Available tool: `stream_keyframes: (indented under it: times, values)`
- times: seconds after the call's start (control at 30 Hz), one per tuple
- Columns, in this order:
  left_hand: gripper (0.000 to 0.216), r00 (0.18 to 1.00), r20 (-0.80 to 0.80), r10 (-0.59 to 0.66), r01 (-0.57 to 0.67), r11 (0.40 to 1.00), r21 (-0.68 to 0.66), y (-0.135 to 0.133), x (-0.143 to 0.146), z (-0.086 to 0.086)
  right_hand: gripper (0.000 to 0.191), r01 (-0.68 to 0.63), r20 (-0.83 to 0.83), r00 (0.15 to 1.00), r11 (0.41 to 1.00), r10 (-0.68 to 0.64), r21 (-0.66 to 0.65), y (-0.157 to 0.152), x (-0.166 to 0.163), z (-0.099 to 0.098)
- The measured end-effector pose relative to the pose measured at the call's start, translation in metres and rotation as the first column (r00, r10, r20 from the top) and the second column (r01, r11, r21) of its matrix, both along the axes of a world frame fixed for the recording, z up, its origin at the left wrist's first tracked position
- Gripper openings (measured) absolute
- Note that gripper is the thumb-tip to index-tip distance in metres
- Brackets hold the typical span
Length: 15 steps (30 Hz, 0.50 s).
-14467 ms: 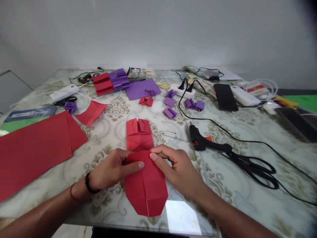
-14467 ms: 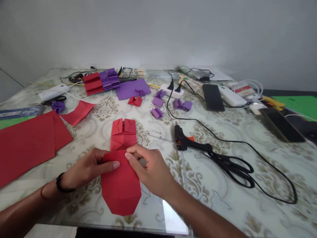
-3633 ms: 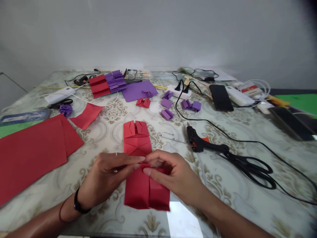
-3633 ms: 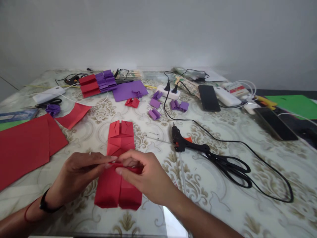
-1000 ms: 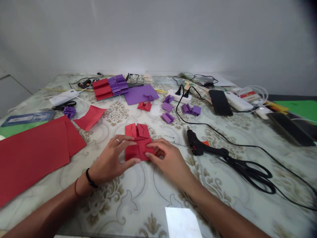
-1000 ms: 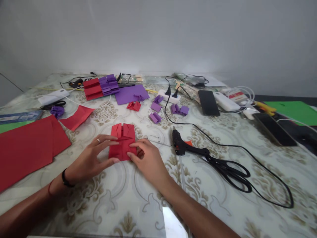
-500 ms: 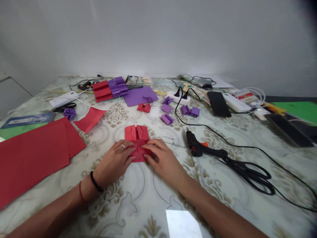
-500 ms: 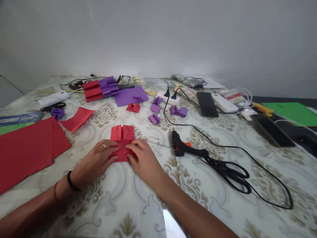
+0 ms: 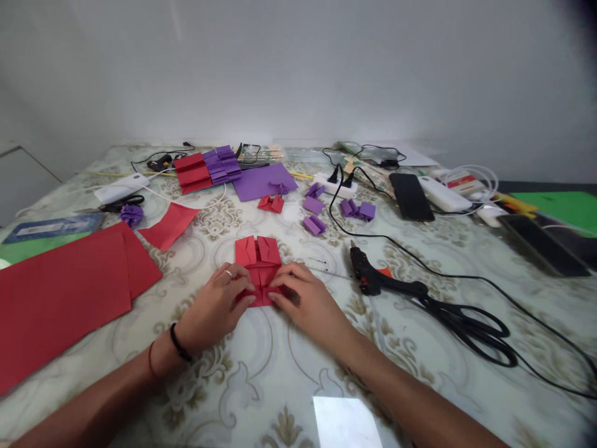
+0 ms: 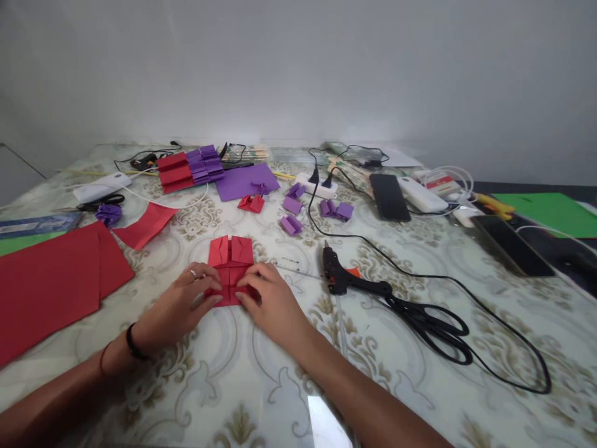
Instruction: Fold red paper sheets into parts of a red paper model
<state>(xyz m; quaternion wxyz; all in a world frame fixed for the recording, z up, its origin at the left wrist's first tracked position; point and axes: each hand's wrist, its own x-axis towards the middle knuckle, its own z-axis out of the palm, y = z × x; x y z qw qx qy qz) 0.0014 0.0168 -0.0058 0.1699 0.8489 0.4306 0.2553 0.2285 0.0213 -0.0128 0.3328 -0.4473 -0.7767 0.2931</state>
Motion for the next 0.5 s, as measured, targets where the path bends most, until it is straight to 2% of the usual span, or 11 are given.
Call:
stream_keyframes:
  times: [0.2,0.37,0.5]
  values:
    - [0.007,0.995,0.083,0.049,-0.041,0.994,-0.098,0.004,-0.009,0.015,0.011,-0.007,-0.06,0.998,0.998,0.003,-0.068,0.004,0.009,0.009]
    - [0.009,0.997,0.079,-0.002,0.014,0.988,-0.152,0.005,-0.015,0.034,0.012,-0.053,-0.048,0.998,0.993,0.048,-0.105,0.009,0.024,0.015]
    - [0.011,0.997,0.069,-0.035,0.046,0.984,-0.172,0.004,-0.019,0.041,0.013,-0.086,-0.018,0.996,0.988,0.085,-0.132,0.013,0.034,0.021]
